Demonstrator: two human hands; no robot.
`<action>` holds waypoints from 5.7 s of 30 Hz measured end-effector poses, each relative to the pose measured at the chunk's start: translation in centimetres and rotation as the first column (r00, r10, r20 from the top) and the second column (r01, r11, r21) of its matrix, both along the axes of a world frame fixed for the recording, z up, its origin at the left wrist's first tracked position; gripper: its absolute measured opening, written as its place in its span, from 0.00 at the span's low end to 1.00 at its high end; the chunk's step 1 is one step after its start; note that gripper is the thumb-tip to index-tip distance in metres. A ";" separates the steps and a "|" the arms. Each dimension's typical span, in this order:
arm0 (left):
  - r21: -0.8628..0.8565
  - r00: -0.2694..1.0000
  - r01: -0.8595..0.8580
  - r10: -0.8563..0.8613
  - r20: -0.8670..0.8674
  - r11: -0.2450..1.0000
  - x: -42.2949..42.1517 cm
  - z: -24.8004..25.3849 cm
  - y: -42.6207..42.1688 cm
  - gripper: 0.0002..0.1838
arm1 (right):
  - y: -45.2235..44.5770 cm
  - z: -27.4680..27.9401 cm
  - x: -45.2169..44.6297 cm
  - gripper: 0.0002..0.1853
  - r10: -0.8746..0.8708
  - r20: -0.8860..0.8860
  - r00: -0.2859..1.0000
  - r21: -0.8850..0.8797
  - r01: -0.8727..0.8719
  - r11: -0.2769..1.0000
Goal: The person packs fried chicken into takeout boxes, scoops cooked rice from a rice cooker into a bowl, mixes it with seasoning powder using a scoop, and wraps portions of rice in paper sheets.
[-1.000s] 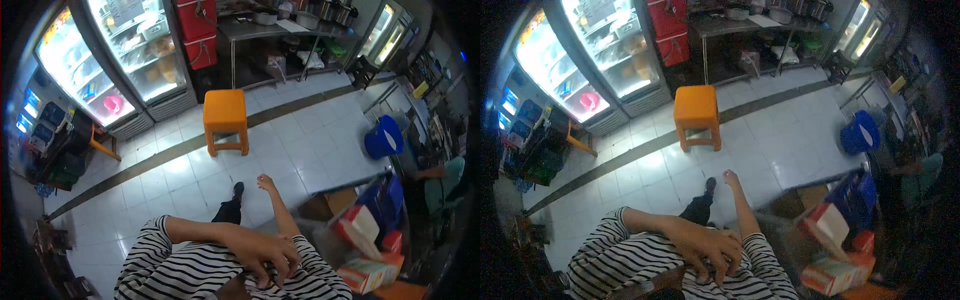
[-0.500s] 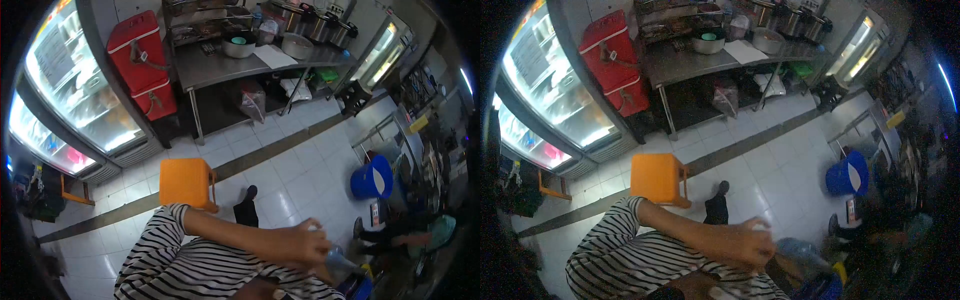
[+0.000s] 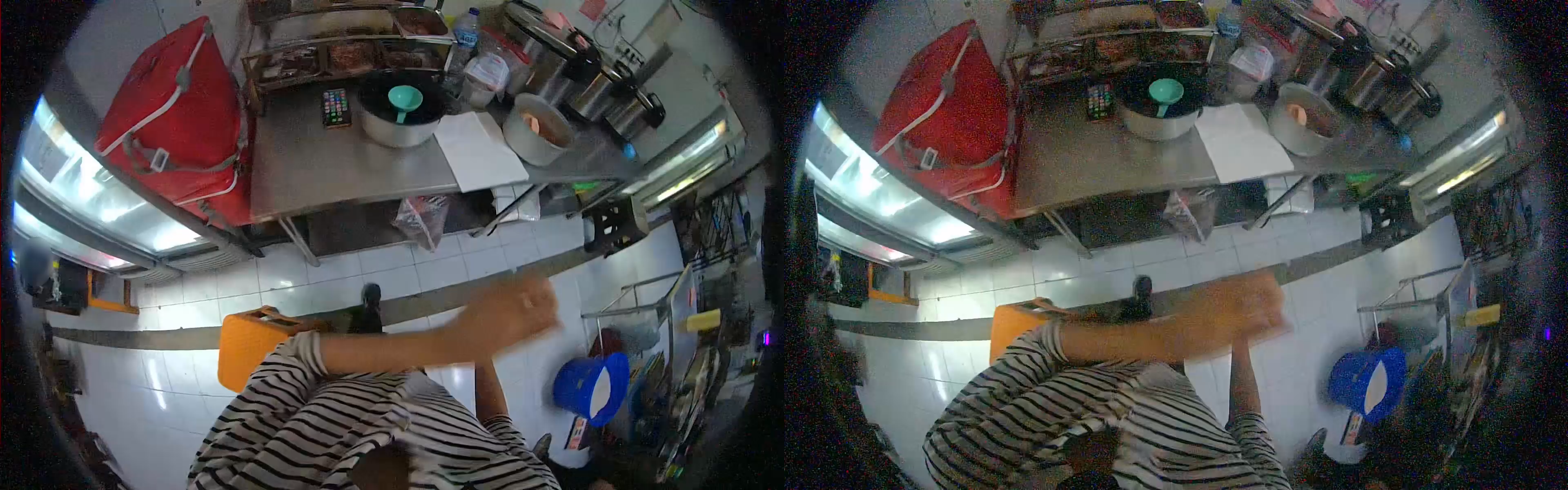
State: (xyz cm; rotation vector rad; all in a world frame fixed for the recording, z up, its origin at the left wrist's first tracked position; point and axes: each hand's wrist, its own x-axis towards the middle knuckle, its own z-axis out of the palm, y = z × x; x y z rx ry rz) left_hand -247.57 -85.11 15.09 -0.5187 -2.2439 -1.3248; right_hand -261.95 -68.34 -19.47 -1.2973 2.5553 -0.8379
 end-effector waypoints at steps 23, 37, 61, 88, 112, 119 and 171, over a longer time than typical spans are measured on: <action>0.456 0.542 -0.794 0.128 0.831 0.401 -18.6 -11.4 -23.6 0.15 | -5.9 22.7 -31.7 0.20 -0.222 0.696 0.683 -0.246 0.517 0.820; 0.072 0.705 0.531 -0.487 0.515 0.844 -51.4 -0.3 1.5 0.31 | 16.9 26.0 -50.6 0.17 -0.374 0.831 0.411 -0.221 0.862 0.457; 0.563 0.395 0.782 -0.912 -0.115 0.268 -78.3 -0.7 23.6 0.09 | 14.3 17.4 -80.5 0.34 -0.060 0.967 0.248 -0.096 0.571 0.816; -0.182 0.697 0.713 -0.656 0.291 0.677 -66.9 6.1 28.9 0.24 | 41.7 -7.5 -66.4 0.15 -0.553 0.698 0.455 0.578 0.099 0.810; 0.180 -0.129 0.980 -0.963 0.236 -0.087 -71.2 7.3 34.3 0.15 | 16.3 44.5 -62.2 0.11 0.443 -0.119 0.889 0.069 -0.438 0.897; -0.186 -0.098 0.968 -0.936 0.337 -0.168 -70.0 8.2 32.8 0.18 | 16.9 46.1 -63.7 0.12 0.217 -0.307 0.927 0.443 -0.062 0.894; 0.069 0.714 0.533 -0.492 0.499 0.843 -60.8 -9.7 14.9 0.12 | 5.7 20.7 -81.7 0.16 0.216 -0.081 0.973 0.450 -0.158 0.879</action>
